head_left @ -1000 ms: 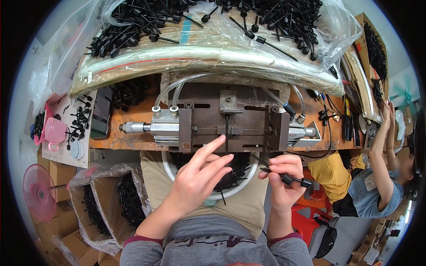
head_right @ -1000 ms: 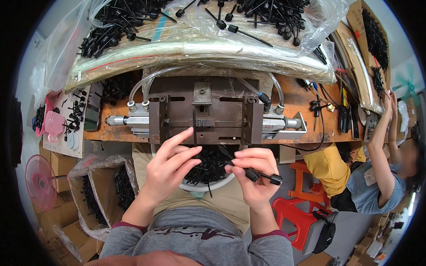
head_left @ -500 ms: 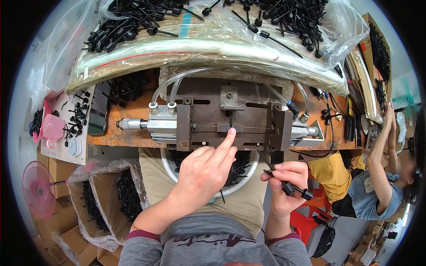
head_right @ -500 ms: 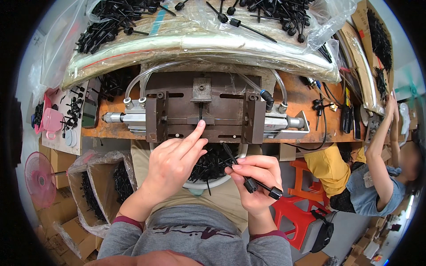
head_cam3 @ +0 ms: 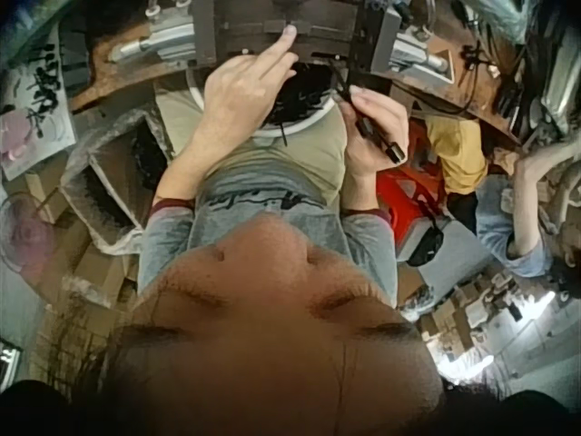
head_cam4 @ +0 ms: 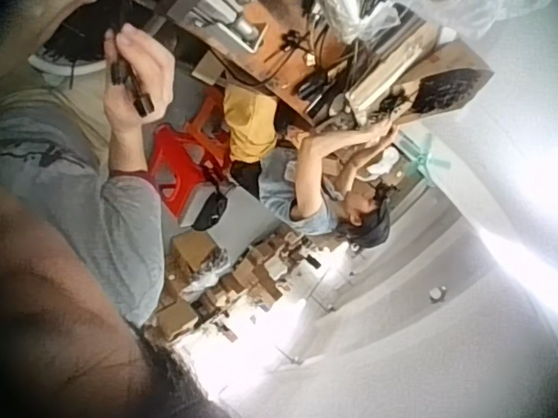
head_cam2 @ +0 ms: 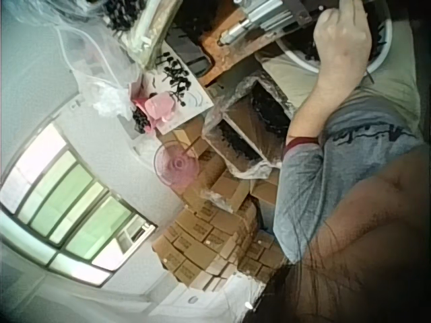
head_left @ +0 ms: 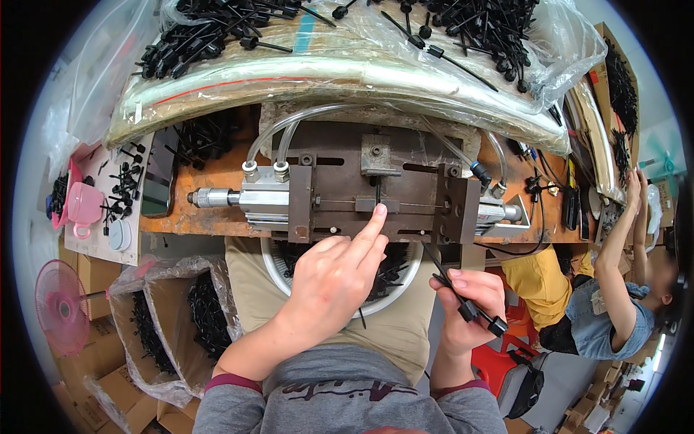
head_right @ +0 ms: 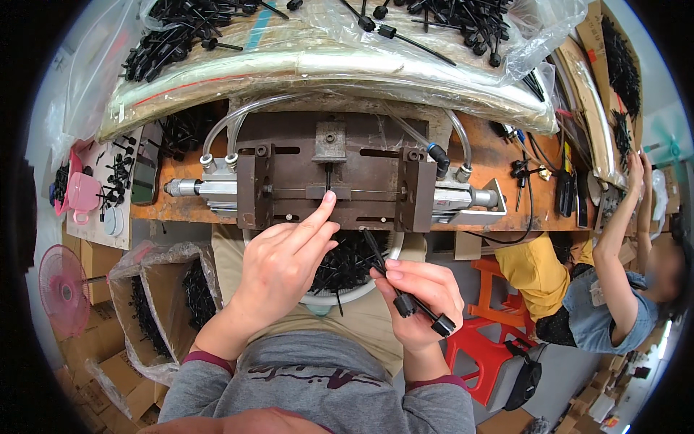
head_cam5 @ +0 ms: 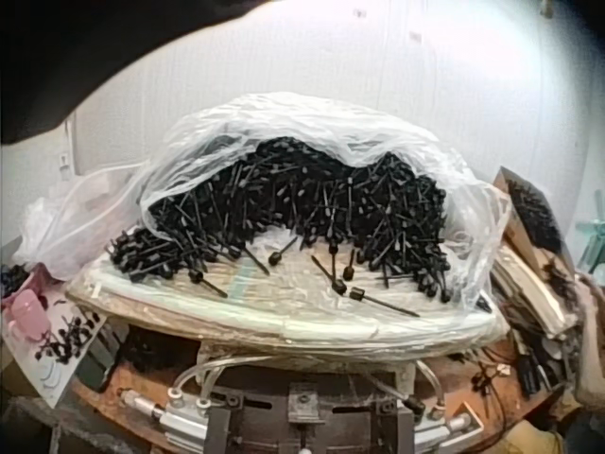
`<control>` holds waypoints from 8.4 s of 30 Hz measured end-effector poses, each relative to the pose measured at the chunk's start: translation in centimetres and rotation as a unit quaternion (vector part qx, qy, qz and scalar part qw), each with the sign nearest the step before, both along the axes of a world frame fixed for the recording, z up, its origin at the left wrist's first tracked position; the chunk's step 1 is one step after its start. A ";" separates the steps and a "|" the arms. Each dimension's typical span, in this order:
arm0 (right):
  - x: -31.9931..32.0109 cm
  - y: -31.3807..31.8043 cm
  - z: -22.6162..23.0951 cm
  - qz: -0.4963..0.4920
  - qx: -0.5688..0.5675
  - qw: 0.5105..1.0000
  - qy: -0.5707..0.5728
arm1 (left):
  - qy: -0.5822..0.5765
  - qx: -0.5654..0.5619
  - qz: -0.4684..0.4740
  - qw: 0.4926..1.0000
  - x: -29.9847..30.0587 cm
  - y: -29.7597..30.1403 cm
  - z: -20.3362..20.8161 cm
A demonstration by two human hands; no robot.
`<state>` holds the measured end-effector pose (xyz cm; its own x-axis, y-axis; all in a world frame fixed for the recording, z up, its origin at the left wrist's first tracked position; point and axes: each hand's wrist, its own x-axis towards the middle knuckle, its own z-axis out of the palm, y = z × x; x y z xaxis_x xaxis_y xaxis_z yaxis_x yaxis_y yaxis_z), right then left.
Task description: Assembling black plastic connector components using a manual press machine at a workstation.
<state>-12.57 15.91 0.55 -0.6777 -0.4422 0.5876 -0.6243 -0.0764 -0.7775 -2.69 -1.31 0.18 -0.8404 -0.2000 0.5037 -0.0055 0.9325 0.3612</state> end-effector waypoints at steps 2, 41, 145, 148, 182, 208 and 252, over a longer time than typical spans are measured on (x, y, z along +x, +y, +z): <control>-0.1 0.0 0.0 -0.002 0.006 0.999 0.033 | -0.005 0.005 0.002 1.000 0.0 0.0 0.1; 0.0 -0.7 -0.1 0.056 0.076 0.991 0.092 | -0.006 -0.019 0.020 1.000 0.7 0.5 0.1; -1.6 -5.3 2.6 0.311 0.036 0.821 -0.478 | 0.063 0.255 -0.131 0.956 5.9 0.0 2.5; -1.2 -5.2 2.1 0.304 0.020 0.833 -0.461 | 0.076 0.239 -0.146 0.957 5.6 -0.1 2.5; -0.1 -3.2 -0.2 0.243 0.044 0.863 -0.441 | 0.034 0.108 -0.100 0.988 3.9 0.1 1.9; -10.8 -8.1 11.2 0.051 0.018 0.999 0.004 | -0.027 -0.005 -0.004 1.000 0.2 -0.7 0.9; -29.1 -22.9 14.1 0.108 0.476 0.838 0.245 | -0.073 0.209 -0.169 0.960 7.6 -0.2 -4.0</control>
<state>-41.71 -6.99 14.70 -0.3016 -0.9497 0.0840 -0.9380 0.2798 -0.2044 4.90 -1.52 -3.84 -0.9486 -0.0633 0.3100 0.1920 0.6635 0.7231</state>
